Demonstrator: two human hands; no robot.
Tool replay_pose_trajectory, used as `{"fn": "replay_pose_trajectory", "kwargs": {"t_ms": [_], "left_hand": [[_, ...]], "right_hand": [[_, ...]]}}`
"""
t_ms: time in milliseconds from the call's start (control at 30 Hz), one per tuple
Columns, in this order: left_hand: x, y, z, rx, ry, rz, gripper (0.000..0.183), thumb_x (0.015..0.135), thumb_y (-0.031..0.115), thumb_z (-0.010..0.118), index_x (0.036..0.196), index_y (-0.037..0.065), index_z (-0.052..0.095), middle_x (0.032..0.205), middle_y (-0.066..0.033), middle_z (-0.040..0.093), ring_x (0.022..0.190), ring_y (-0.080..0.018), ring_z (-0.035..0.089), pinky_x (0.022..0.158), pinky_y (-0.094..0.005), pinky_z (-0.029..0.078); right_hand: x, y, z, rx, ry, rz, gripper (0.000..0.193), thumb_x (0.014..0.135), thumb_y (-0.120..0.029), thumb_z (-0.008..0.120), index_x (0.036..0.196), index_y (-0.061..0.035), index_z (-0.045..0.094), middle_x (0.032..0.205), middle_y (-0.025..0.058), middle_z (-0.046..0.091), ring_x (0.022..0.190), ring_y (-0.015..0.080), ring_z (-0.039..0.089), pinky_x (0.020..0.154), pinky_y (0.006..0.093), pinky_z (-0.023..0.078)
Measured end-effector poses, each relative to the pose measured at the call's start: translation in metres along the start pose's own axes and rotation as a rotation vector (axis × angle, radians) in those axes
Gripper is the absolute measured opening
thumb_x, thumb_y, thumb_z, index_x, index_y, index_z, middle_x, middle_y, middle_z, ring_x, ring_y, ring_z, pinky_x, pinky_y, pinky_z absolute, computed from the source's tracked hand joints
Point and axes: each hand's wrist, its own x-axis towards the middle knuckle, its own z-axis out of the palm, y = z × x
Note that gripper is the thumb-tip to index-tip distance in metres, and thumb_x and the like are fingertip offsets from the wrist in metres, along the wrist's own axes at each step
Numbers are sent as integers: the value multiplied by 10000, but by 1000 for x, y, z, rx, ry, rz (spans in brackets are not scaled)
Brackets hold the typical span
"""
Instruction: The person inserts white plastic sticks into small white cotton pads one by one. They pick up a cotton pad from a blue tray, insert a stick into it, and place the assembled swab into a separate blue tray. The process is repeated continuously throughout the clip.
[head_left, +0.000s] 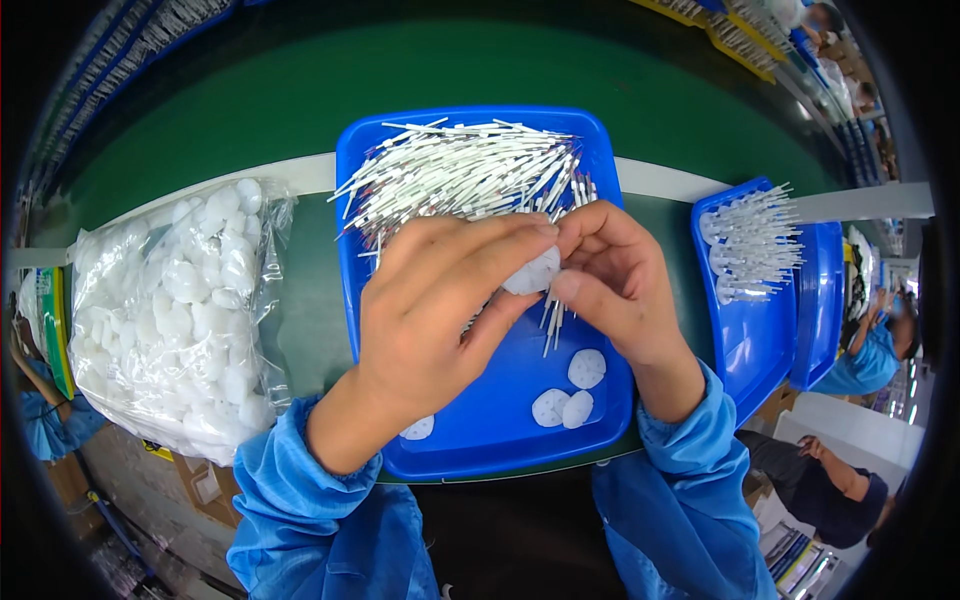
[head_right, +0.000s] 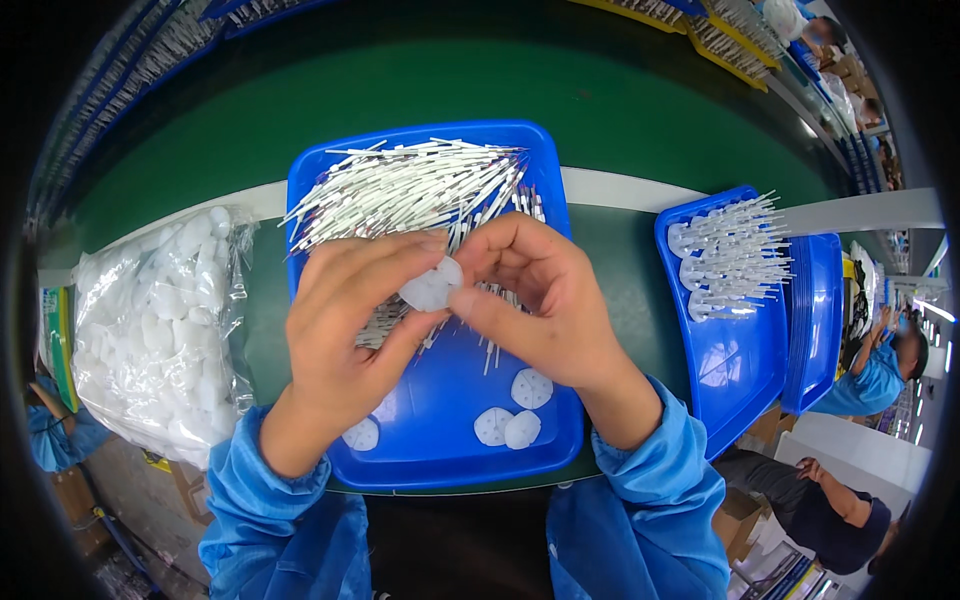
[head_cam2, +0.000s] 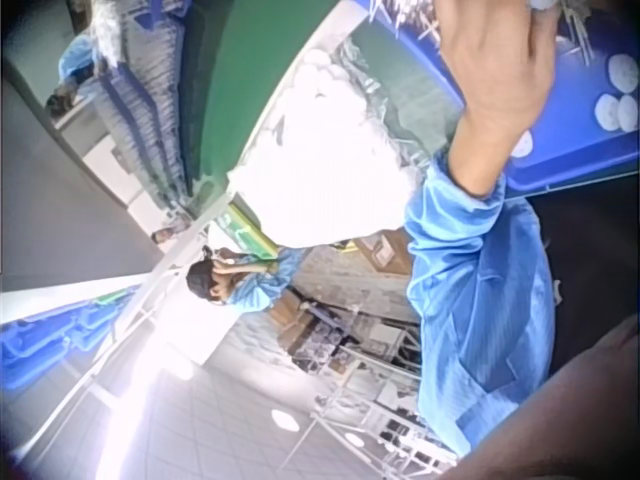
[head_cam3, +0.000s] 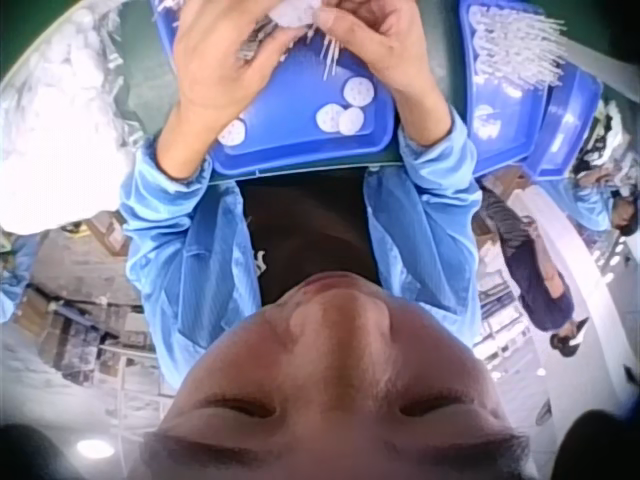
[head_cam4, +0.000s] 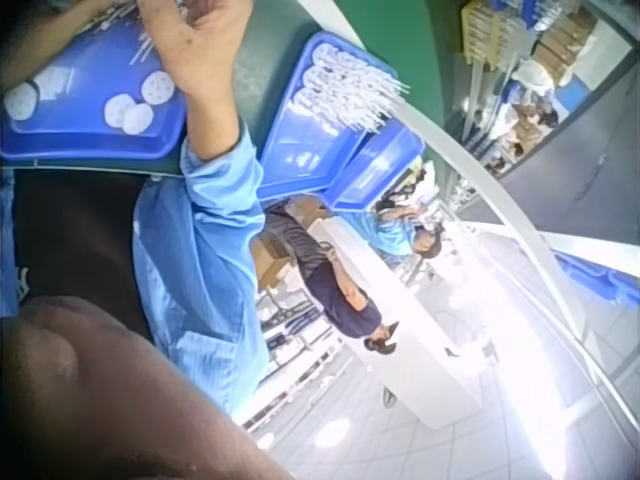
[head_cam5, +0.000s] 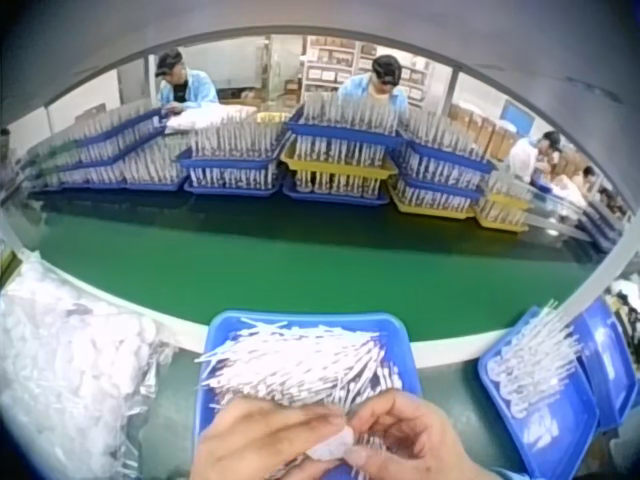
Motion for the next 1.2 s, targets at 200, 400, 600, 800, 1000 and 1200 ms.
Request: {"fn": "replay_pose_trajectory", "kwargs": {"t_ms": [200, 400, 600, 800, 1000, 1200], "left_hand": [[1, -1, -6, -102, -38, 33, 426, 855, 93, 882, 1265, 26, 787, 1282, -148, 783, 1110, -300, 724, 952, -393, 570], [-2, -15, -12, -425, 204, -208, 241, 1011, 96, 772, 1234, 16, 822, 1272, -125, 727, 946, -166, 702, 783, -284, 565], [-6, -15, -12, -671, 173, -486, 169, 1090, 99, 712, 1183, -13, 799, 1186, -88, 703, 919, -117, 680, 760, -239, 568], [-4, -15, -8, -657, 172, -506, 201, 1102, 74, 693, 1274, -4, 763, 1192, -64, 686, 988, -106, 680, 788, -244, 567], [-3, -12, -6, -716, 215, -572, 289, 1086, 0, 663, 1369, 10, 722, 1283, -75, 736, 1099, -106, 703, 852, -244, 562], [-4, -11, -7, -670, 95, -576, 357, 1071, -31, 684, 1428, -30, 665, 1332, -182, 777, 1239, -199, 723, 1074, -331, 567]], "right_hand": [[-5, -6, 4, -152, 157, 21, 119, 1009, -67, 798, 1081, -34, 709, 953, 42, 775, 903, 131, 744, 840, 304, 587], [-4, -19, 13, -1374, -195, -538, 164, 820, -108, 805, 975, -148, 766, 952, 11, 751, 948, 227, 737, 935, 429, 602], [-12, -17, 43, -1726, -401, -526, 126, 823, -149, 747, 949, -149, 738, 1017, -8, 716, 1042, 182, 699, 1162, 500, 520], [-1, -10, 35, -1712, -312, -510, 100, 854, -138, 718, 952, -139, 740, 951, 7, 679, 1018, 192, 675, 1235, 541, 472], [4, -18, 31, -1513, -267, -381, 193, 783, -108, 815, 955, -137, 733, 954, -2, 707, 991, 203, 703, 1217, 544, 461], [9, -18, 14, -784, 141, -315, 177, 822, -56, 818, 967, -136, 756, 873, 14, 767, 824, 191, 730, 1155, 476, 472]]}}
